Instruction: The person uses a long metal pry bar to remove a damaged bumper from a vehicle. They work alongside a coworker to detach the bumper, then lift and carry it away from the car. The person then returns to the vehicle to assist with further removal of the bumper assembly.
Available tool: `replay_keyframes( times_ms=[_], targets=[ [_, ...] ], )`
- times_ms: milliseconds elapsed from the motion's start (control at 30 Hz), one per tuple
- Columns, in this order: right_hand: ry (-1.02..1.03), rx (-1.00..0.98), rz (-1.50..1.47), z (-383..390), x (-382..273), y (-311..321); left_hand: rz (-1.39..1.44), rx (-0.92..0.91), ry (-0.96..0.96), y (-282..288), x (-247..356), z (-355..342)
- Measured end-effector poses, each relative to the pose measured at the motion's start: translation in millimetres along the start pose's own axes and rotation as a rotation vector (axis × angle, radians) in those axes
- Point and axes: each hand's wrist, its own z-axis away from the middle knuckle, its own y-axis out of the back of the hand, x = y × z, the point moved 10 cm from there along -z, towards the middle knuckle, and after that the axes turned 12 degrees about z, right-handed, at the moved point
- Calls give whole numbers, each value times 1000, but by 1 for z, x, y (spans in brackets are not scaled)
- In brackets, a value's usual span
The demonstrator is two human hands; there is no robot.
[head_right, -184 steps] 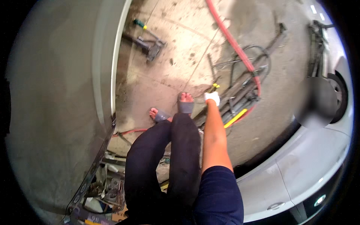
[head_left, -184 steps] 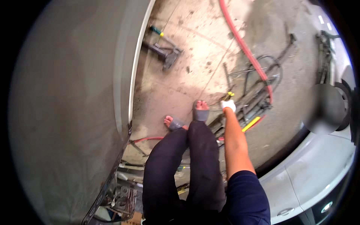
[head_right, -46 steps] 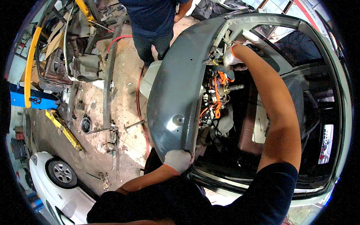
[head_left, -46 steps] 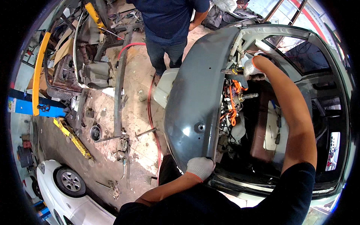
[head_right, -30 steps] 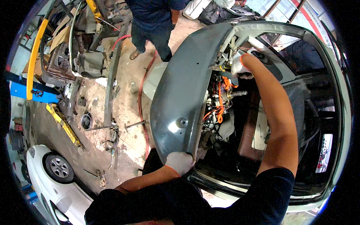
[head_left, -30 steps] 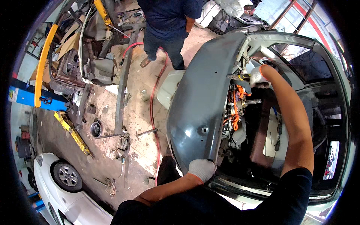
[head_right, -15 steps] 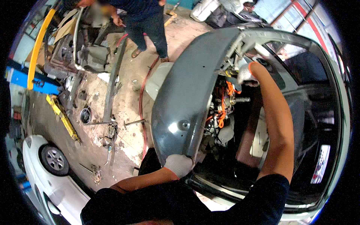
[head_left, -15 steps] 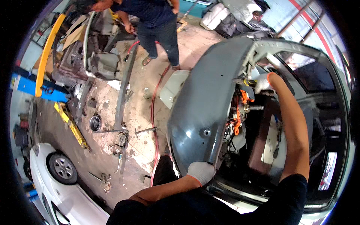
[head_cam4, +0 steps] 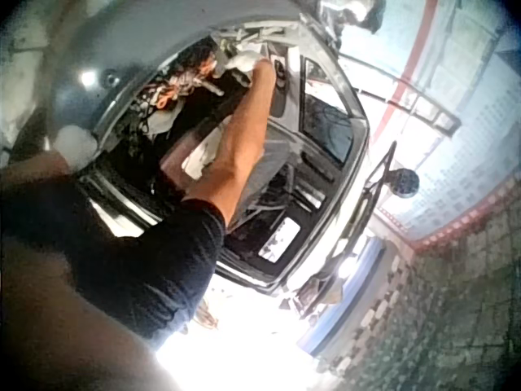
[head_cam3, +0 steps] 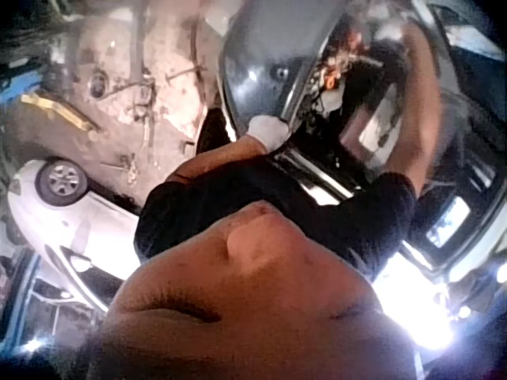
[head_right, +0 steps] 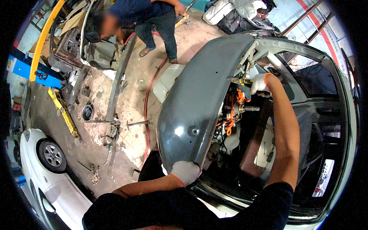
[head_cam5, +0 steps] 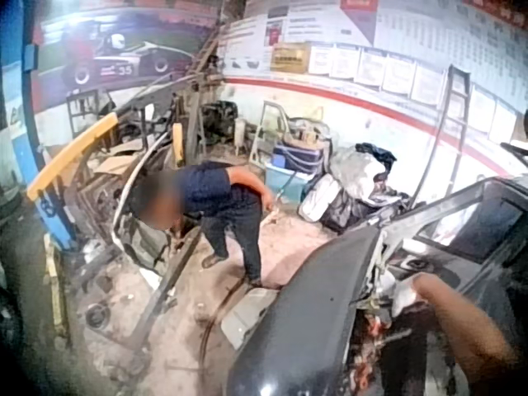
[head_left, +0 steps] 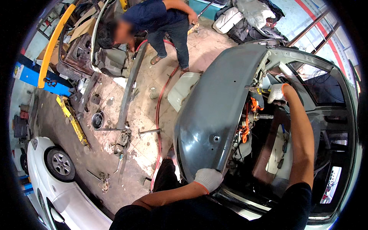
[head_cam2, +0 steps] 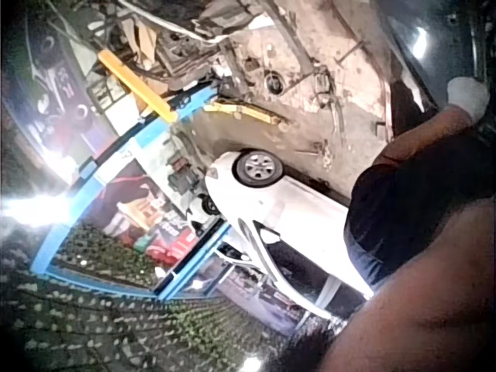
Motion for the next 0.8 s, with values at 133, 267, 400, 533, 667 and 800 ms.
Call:
replay_keyframes(
  times_ms=[133, 267, 400, 533, 667, 800],
  targets=[
    [1, -58, -2, -13, 10, -2, -11, -24, -14, -1, 5, 4],
    [35, -41, -37, -8, 1, -5, 21, -6, 17, 8, 5, 6],
    [64, 3, -4, -12, 5, -4, -33, -30, 15, 9, 3, 4],
    [-11, -37, -32, -18, 14, -5, -64, -6, -60, 20, 12, 10],
    [58, 139, 213, -1, -21, 18, -87, -30, -65, 31, 17, 6],
    [-99, -20, -30, 11, 1, -2, -55, -117, -145, 20, 20, 5]
  ],
)
